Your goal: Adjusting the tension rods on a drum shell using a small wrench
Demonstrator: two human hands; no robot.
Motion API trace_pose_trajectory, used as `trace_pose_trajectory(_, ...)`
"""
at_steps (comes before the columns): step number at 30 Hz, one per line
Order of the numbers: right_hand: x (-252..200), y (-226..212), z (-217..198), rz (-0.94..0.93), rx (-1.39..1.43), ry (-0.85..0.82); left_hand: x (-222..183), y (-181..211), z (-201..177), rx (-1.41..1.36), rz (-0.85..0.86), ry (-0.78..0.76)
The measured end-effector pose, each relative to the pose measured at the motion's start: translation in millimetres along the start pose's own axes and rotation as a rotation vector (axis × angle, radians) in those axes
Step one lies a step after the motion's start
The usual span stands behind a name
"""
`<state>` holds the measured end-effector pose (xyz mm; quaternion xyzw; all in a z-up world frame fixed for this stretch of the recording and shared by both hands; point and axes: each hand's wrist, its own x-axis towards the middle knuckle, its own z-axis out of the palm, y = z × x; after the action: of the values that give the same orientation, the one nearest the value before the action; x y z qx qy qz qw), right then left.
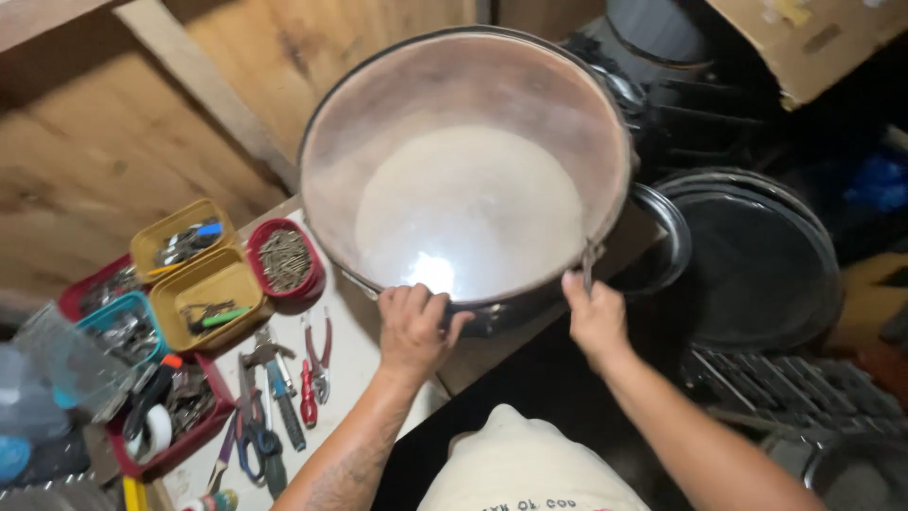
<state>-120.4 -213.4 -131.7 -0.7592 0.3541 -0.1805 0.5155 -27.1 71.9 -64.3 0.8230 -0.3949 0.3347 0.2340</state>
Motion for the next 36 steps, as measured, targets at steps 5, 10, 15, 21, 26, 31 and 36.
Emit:
trace_pose_trajectory(5,43,-23,-32,0.135,0.524,-0.137,27,32,42,-0.020,0.080,-0.018)
trace_pose_trajectory(10,36,-23,-46,0.080,0.448,-0.163,53,48,67,-0.093,0.069,-0.121)
trace_pose_trajectory(15,-23,-37,-58,0.111,0.367,-0.485,74,40,56,-0.219,0.052,-0.217)
trace_pose_trajectory(21,-7,-30,-57,0.226,0.324,-0.585,71,14,53,-0.267,-0.141,-0.210)
trace_pose_trajectory(26,8,-27,-60,0.220,0.259,-0.589,70,19,49,-0.254,-0.120,-0.182)
trace_pose_trajectory(31,28,-61,-77,0.276,0.124,-0.712,68,19,52,-0.250,-0.112,-0.183)
trace_pose_trajectory(36,56,-89,-83,0.344,-0.022,-0.921,68,20,52,-0.234,-0.096,-0.177)
